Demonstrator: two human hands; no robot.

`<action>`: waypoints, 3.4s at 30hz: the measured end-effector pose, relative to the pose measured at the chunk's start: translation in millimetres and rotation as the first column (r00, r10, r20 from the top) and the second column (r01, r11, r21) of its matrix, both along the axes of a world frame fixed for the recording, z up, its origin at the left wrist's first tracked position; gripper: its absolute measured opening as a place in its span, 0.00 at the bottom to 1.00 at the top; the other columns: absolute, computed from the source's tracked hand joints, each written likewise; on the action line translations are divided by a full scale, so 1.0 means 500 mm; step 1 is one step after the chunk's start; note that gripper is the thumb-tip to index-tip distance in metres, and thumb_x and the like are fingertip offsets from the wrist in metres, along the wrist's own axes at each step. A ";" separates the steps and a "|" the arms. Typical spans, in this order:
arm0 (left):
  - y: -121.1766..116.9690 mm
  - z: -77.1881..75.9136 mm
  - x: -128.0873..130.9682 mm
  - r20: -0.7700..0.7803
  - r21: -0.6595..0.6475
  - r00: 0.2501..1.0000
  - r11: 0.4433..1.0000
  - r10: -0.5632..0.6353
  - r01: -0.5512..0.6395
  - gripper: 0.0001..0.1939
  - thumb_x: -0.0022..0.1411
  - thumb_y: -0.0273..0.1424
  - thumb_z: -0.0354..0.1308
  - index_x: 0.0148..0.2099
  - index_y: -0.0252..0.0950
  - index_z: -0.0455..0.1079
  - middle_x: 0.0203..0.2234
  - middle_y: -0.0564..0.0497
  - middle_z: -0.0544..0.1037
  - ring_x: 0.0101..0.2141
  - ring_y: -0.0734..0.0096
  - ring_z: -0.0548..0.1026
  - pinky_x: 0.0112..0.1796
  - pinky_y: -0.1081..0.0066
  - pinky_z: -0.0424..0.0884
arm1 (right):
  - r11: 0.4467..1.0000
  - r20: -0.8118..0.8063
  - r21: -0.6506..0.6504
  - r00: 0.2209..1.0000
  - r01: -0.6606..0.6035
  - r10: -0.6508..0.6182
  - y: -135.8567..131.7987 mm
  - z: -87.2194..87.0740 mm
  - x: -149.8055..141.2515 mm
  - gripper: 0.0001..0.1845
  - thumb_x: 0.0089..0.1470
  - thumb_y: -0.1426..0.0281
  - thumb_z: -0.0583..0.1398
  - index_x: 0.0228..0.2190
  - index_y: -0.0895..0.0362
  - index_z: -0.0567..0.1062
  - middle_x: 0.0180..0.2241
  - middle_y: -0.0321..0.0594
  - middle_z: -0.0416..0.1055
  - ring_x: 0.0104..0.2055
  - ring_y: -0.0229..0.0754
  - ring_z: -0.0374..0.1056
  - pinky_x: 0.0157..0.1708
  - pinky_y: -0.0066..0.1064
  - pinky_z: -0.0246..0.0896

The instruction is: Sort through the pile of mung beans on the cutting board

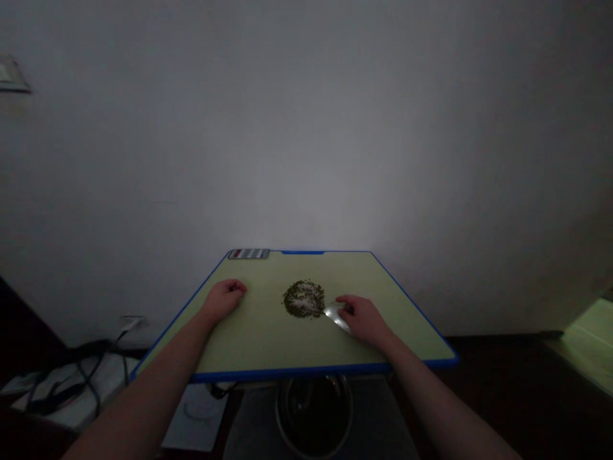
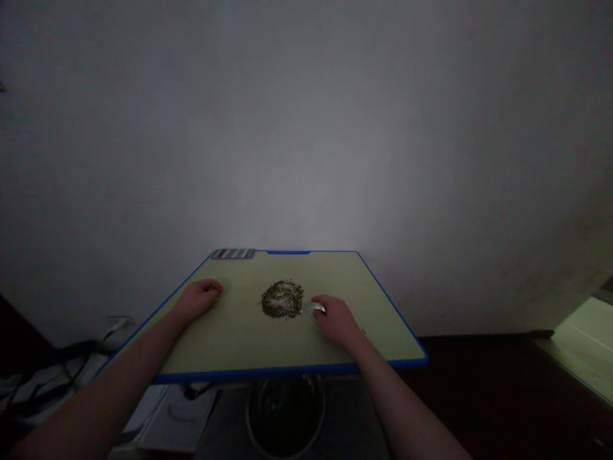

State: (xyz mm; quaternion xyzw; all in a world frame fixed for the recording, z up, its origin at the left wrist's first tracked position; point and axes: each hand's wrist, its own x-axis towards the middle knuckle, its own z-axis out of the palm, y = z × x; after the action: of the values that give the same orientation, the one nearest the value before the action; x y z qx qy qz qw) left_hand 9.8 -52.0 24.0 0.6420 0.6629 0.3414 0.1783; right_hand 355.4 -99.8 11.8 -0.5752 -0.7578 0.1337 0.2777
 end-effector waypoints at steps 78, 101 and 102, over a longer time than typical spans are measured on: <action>0.003 -0.004 -0.004 0.025 -0.008 1.000 1.000 -0.009 0.009 0.09 0.42 0.30 0.49 0.27 0.34 0.68 0.18 0.53 0.70 0.21 0.73 0.67 0.24 0.74 0.61 | 0.998 -0.072 -0.042 0.996 0.050 -0.053 -0.027 -0.001 0.014 0.17 0.45 0.69 0.53 0.39 0.58 0.72 0.26 0.38 0.70 0.27 0.37 0.63 0.30 0.28 0.55; 0.003 -0.005 -0.003 0.011 -0.007 1.000 1.000 -0.004 0.004 0.10 0.43 0.30 0.48 0.27 0.34 0.68 0.16 0.54 0.68 0.21 0.73 0.66 0.23 0.74 0.60 | 1.000 -0.083 -0.010 0.997 0.006 -0.007 -0.035 -0.004 -0.032 0.18 0.45 0.70 0.53 0.40 0.57 0.72 0.29 0.40 0.71 0.30 0.37 0.64 0.33 0.27 0.55; 0.002 -0.004 -0.002 0.010 -0.002 1.000 1.000 -0.004 0.004 0.09 0.43 0.30 0.48 0.27 0.34 0.68 0.16 0.54 0.69 0.20 0.73 0.66 0.23 0.74 0.60 | 1.000 -0.076 -0.012 0.997 0.023 -0.024 -0.035 -0.003 -0.028 0.18 0.45 0.70 0.53 0.39 0.57 0.72 0.30 0.40 0.72 0.31 0.37 0.64 0.33 0.27 0.55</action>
State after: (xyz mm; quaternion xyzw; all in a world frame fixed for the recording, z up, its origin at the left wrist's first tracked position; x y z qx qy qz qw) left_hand 8.8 -50.9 22.1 0.6415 0.6611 0.3435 0.1830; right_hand 341.3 -117.1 10.2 -0.5801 -0.7390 0.1563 0.3050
